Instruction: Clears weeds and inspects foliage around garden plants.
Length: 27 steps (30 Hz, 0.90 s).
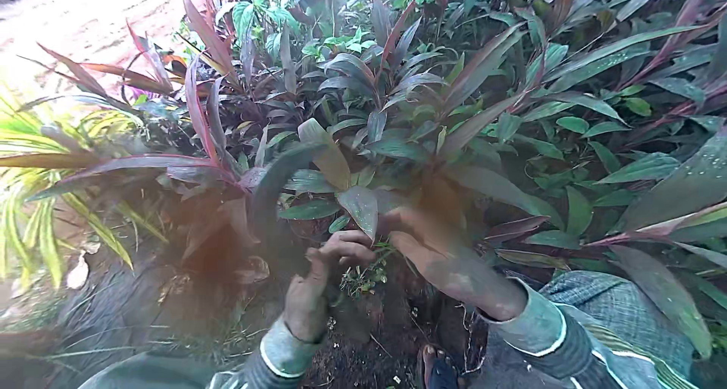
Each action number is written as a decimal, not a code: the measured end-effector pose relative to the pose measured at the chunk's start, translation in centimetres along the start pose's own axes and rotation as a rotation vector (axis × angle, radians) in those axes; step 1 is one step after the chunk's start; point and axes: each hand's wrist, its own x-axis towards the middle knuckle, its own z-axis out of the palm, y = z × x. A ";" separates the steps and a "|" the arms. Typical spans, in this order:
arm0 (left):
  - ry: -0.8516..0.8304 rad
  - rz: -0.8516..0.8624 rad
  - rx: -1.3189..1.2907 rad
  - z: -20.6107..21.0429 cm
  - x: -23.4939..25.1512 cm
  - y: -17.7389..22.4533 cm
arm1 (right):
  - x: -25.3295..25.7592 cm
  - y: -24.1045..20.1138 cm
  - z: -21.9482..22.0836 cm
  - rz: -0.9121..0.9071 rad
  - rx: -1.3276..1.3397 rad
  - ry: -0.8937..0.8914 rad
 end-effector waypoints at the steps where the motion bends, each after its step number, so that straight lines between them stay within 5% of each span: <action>1: 0.036 -0.002 -0.006 1.6 0.4 -0.6 | -0.6 -0.1 -0.3 0.028 0.007 -0.018; 5: 0.170 -0.038 0.069 6.7 2.7 -1.3 | -2.5 0.7 -0.4 0.065 -0.113 -0.011; 11: 0.093 0.091 0.188 10.5 8.5 -0.4 | -1.6 1.3 -3.9 0.130 0.220 0.066; 20: -0.124 0.144 0.480 8.5 9.3 -1.6 | -3.7 2.6 -3.9 0.103 0.250 0.461; 22: -0.089 0.018 0.466 6.8 8.2 -3.2 | -4.0 2.5 -4.6 0.163 0.396 0.526; 25: -0.370 -0.408 0.736 4.8 7.5 -6.4 | -5.4 3.1 -4.3 0.083 0.271 0.531; 27: -0.522 -0.529 1.013 4.9 7.5 -9.8 | -6.4 3.5 -3.2 -0.012 0.175 0.492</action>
